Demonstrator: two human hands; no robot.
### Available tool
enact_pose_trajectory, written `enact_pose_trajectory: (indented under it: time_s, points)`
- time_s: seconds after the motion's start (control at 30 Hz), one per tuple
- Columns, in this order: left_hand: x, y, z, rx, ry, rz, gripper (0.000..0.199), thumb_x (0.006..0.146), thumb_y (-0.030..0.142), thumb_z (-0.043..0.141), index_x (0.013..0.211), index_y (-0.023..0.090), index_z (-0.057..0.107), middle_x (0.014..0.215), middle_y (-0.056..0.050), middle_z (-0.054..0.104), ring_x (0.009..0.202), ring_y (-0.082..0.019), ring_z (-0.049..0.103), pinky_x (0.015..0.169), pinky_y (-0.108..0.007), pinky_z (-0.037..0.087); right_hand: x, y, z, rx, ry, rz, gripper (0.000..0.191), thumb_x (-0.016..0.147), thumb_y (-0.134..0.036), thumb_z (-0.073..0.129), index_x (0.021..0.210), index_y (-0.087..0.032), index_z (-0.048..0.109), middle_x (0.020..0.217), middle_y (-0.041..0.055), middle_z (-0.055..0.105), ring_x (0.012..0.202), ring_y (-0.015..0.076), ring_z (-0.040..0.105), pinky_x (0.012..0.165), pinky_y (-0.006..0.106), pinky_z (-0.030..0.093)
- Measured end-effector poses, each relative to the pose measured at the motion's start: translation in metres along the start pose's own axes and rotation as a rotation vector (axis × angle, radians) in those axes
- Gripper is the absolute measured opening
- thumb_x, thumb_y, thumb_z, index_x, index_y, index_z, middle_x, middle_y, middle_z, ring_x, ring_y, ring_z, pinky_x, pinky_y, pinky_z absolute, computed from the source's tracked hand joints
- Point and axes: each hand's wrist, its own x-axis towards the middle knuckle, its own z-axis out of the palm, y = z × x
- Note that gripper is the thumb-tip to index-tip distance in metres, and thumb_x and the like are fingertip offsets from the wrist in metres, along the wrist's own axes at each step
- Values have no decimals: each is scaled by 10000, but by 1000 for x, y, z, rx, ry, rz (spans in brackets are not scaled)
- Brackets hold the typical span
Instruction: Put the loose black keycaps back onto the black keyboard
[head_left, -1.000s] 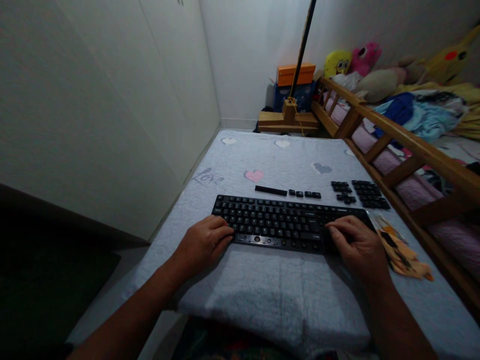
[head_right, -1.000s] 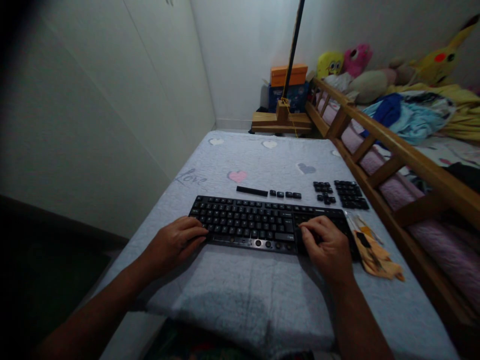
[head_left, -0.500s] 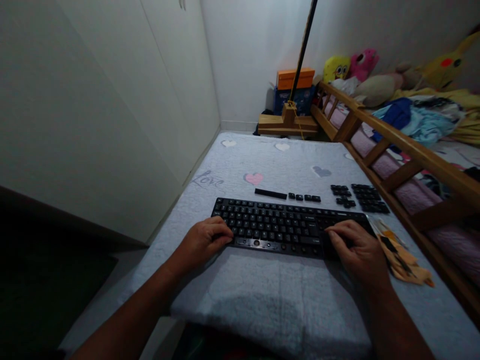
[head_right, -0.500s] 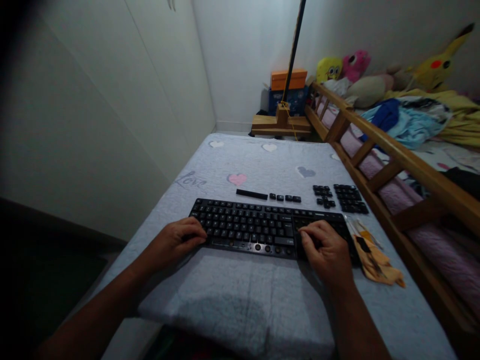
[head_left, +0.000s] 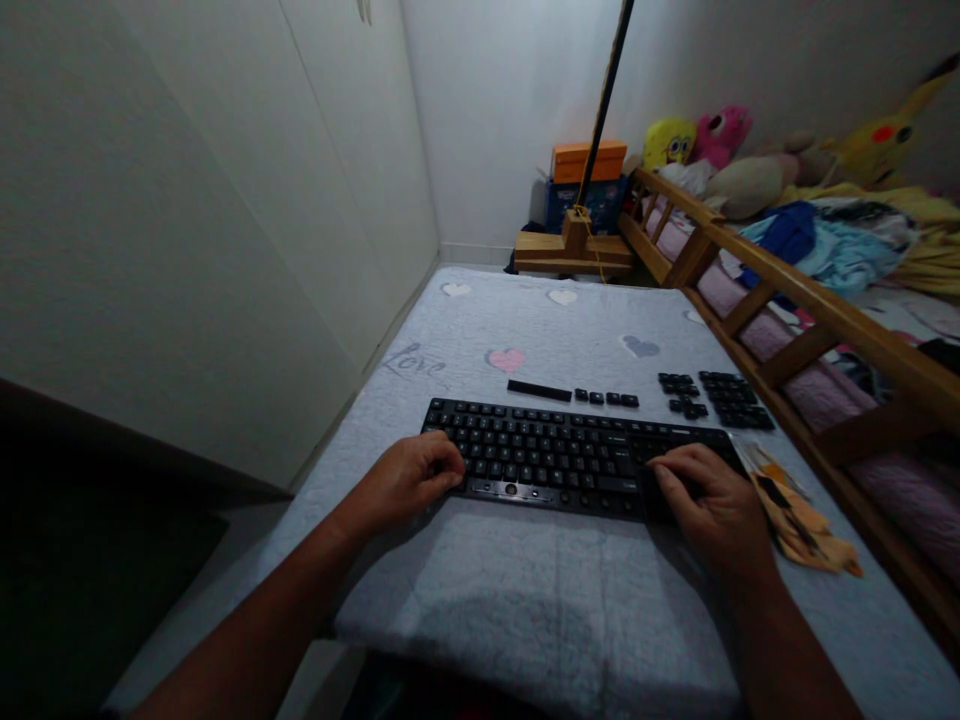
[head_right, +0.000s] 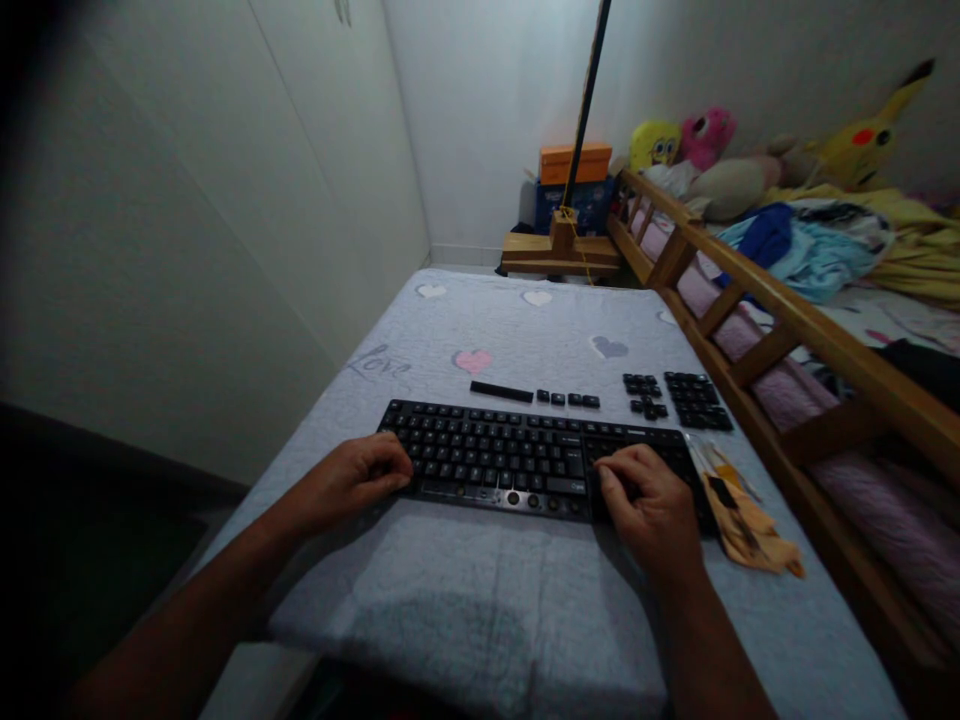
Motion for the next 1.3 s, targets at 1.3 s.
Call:
enact_pose_trajectory:
  time_s: [1.3]
  points:
    - [78,-6,-28,-182,475,-136,213,750,371,633,769,163,679,732,-16,660,698,-163,583,699,-297,446,2,-4,3,-9,-21,-7,170,896,-284,572,814,-210,701,826,44,643,761,185,640,672,295,500]
